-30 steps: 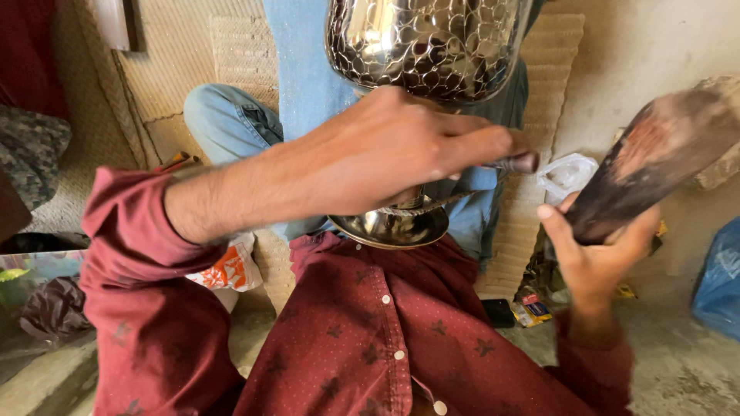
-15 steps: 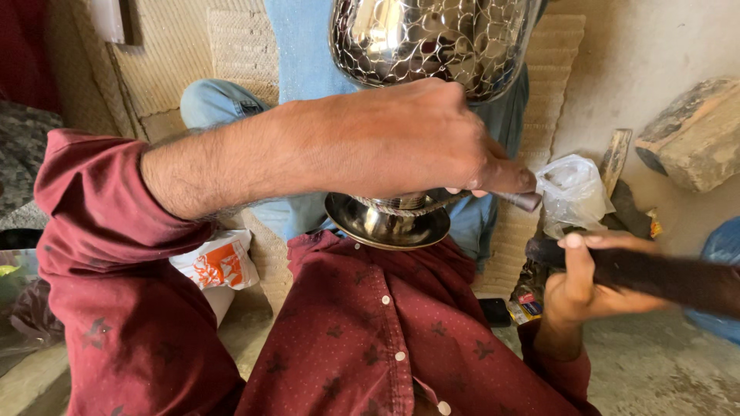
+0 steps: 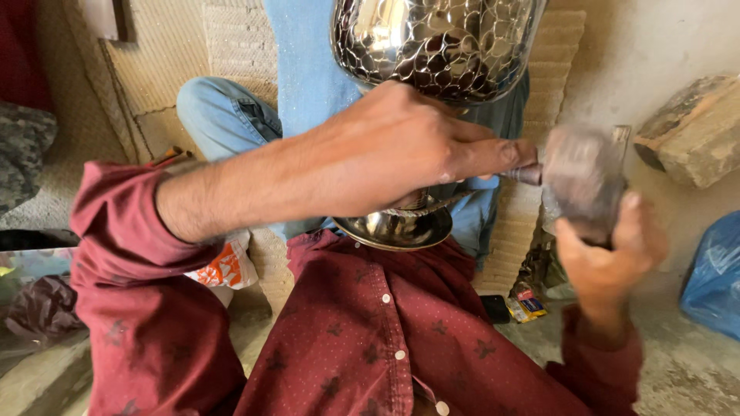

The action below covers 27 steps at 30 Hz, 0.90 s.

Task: The person sits on the floor with a brass vessel on their lap, holds a punch against the vessel's base, and repeatedly strikes the punch with a wooden mallet to work the metal. At the end they untie and pull a cord from around the vessel's base.

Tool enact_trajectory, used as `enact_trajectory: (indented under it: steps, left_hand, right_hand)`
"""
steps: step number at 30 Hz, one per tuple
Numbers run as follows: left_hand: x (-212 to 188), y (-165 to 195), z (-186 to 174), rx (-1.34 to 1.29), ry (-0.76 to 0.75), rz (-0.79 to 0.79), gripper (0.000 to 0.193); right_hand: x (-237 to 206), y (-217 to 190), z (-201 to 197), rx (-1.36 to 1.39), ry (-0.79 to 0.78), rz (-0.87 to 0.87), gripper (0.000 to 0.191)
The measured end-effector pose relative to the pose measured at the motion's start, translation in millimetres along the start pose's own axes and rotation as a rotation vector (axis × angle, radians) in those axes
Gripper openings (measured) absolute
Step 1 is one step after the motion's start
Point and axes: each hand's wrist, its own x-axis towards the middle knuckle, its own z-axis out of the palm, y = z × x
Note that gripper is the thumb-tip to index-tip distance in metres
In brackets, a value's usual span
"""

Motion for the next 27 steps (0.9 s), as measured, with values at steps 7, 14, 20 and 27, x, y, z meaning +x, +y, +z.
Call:
enact_trajectory:
  steps: [7,14,20,27]
  left_hand:
    - [-13.7,12.4,5.4,-0.098,0.174,-0.173,0.059]
    - [-24.9,19.8,10.7,-0.188,0.3,-0.297,0.065]
    - [-30.5,21.6,24.8,-0.275,0.462,-0.365,0.061]
    - [-39.0,30.2,34.2,-0.232,0.625,-0.446,0.05]
  right_hand:
    - [59.3,-10.0,-36.5,0.02,-0.268,0.092,0.031]
    - [106.5,-29.0,-43.5,0.163,-0.386,0.188,0.02]
    - [131.2,-7.4,-47.3,-0.149,-0.528,0.066,0.032]
    - [136.8,43.7,-46.8,-0.002,-0.647,0.243,0.02]
